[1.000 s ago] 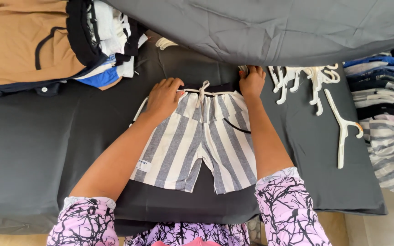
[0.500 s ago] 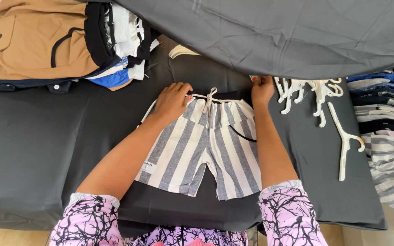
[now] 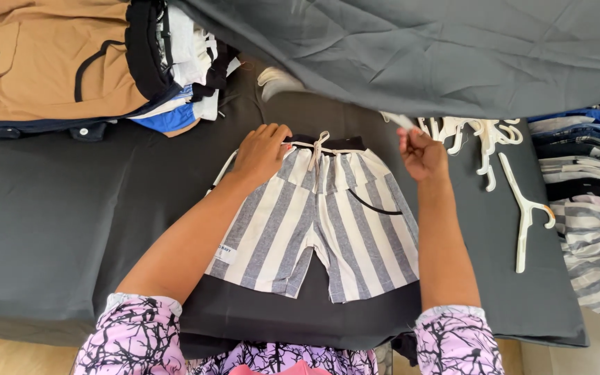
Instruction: The recorder is folding striped shorts and placing them onto plastic hangers.
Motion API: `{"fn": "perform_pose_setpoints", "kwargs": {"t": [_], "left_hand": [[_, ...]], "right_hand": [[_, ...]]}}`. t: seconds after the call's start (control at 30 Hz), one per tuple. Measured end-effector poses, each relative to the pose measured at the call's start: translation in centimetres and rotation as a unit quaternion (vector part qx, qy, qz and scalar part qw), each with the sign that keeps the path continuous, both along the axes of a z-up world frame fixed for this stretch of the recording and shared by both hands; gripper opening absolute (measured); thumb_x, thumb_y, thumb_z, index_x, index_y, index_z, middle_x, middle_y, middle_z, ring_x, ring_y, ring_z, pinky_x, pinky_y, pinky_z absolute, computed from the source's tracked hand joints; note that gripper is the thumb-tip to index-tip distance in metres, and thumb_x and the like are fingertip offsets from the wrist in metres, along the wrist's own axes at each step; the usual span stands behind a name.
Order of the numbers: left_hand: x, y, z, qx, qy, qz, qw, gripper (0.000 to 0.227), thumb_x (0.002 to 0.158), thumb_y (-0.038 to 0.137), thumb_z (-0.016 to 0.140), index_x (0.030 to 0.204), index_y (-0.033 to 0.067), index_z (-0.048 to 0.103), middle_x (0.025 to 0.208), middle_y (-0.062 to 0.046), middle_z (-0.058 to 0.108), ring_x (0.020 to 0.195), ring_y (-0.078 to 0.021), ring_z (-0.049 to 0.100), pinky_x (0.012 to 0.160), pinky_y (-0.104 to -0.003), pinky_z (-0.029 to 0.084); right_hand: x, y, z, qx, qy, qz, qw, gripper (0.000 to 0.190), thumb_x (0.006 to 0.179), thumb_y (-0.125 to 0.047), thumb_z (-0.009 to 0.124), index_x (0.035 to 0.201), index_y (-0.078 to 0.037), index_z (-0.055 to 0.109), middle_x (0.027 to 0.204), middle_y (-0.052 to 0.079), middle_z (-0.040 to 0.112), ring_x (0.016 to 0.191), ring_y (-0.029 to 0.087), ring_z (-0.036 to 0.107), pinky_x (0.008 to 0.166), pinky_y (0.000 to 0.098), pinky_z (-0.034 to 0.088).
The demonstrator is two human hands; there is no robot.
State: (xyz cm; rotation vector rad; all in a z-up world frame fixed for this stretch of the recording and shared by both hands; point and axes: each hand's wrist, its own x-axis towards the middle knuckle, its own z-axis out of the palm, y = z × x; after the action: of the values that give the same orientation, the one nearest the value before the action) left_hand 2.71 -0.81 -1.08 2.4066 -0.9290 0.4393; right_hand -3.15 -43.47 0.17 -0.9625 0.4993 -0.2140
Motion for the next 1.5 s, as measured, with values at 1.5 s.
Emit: {"fn": "perform_pose_setpoints", "kwargs": {"t": [1.5], "left_hand": [[-4.2, -0.3, 7.8, -0.071, -0.205, -0.137, 0.966, 0.011, 0.098, 0.011, 0.064, 0.091, 0.0185, 0.064, 0.095, -0.002, 0.058, 0.090, -0.0242, 0.059, 0.076, -0.034, 0.048]], "right_hand": [[-7.3, 9.1, 13.0, -0.190, -0.255, 0.019, 0.948, 0.021, 0.096, -0.004, 0.071, 0.109, 0.000, 0.055, 0.092, 0.022, 0.069, 0.089, 0.032, 0.077, 0.085, 0.0371, 0.067]]}}
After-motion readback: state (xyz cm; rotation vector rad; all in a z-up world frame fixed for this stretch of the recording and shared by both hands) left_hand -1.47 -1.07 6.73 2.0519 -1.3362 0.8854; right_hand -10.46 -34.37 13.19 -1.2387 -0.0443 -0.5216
